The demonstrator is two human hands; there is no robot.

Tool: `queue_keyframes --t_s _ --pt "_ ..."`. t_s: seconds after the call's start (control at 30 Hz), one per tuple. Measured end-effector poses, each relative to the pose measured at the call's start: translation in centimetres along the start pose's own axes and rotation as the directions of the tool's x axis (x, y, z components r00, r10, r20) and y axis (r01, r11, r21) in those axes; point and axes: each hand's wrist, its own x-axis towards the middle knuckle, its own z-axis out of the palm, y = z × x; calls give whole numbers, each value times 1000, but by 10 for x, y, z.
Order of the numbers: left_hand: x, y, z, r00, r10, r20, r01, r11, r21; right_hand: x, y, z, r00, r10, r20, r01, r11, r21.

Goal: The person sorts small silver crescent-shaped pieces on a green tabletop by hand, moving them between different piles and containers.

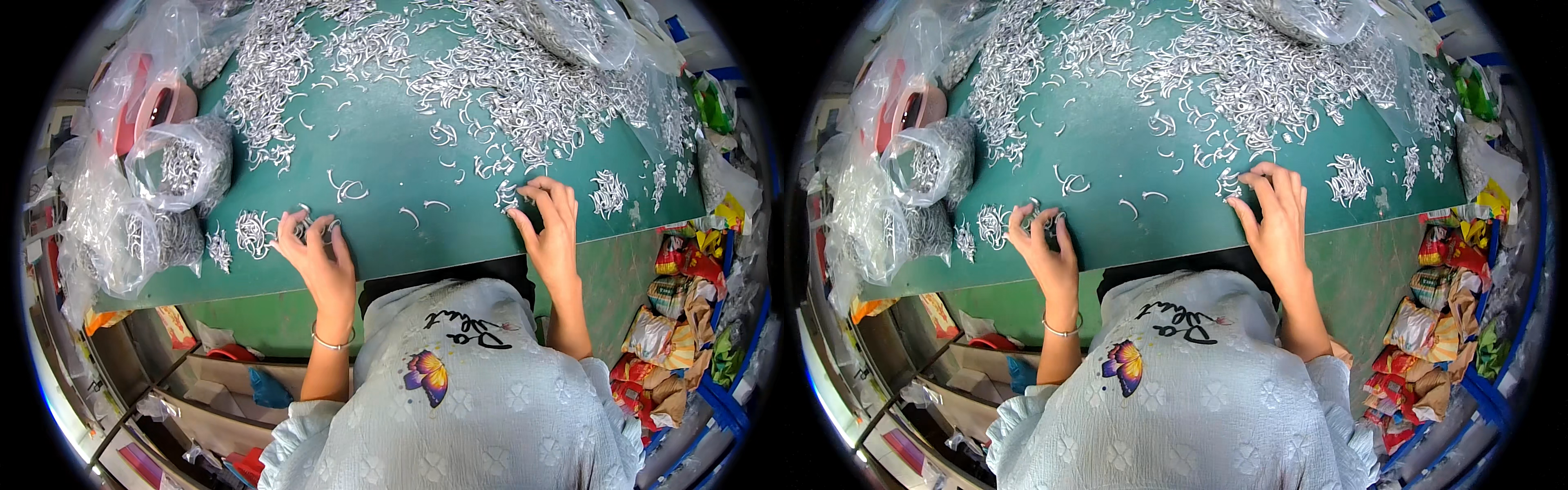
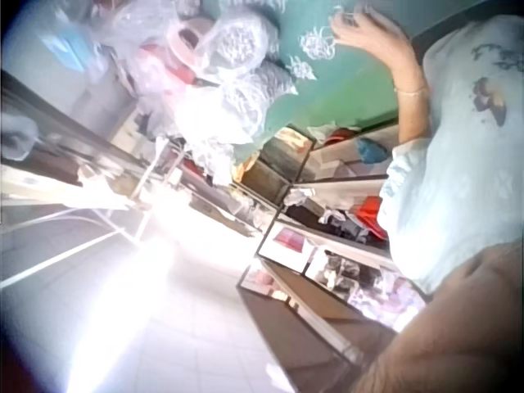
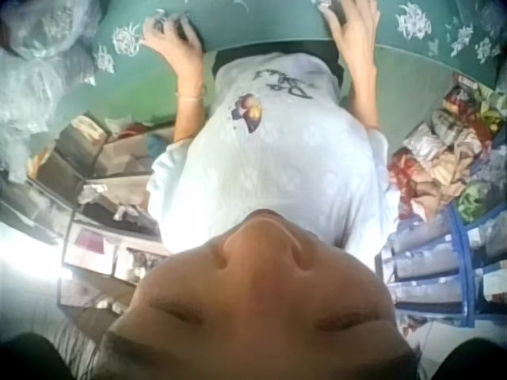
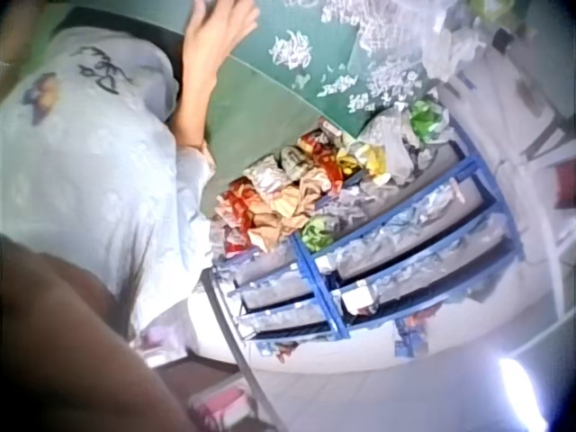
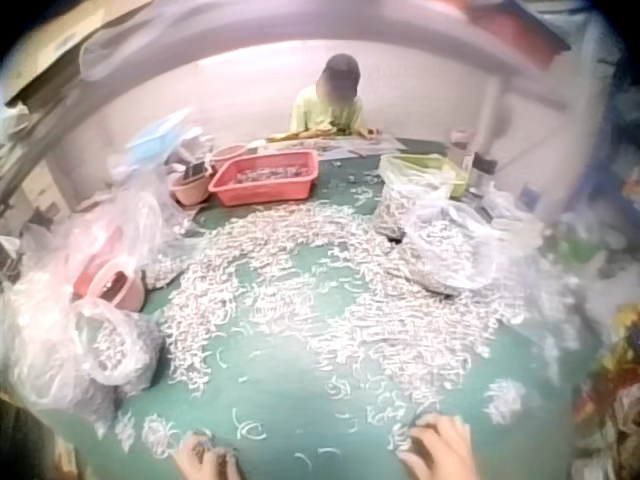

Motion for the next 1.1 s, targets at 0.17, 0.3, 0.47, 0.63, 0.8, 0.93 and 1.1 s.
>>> queue_keyframes --t_s 0.17,0.3,0.47,0.63,0.8,0.93,1.1 --pt "2 54 10 969 168 181 -124 965 -232 0 -6 21 995 -101 -21 101 994 50" --pt "25 88 36 923 302 236 -238 934 -266 -1 13 22 988 -135 -70 134 991 -16" --pt "35 97 62 900 330 286 -261 931 -255 15 0 16 982 -130 -135 147 982 122" --pt "41 95 53 913 312 263 -228 925 -304 28 -4 31 990 -144 -4 144 990 3" --pt "46 69 51 942 255 218 -184 937 -298 23 -2 15 971 -230 64 220 966 138" --pt "50 71 54 943 238 234 -162 940 -301 41 -20 27 993 -109 -37 109 994 -14" --pt "52 65 48 968 195 159 -118 911 -396 42 -15 38 989 -147 -10 145 981 -133"
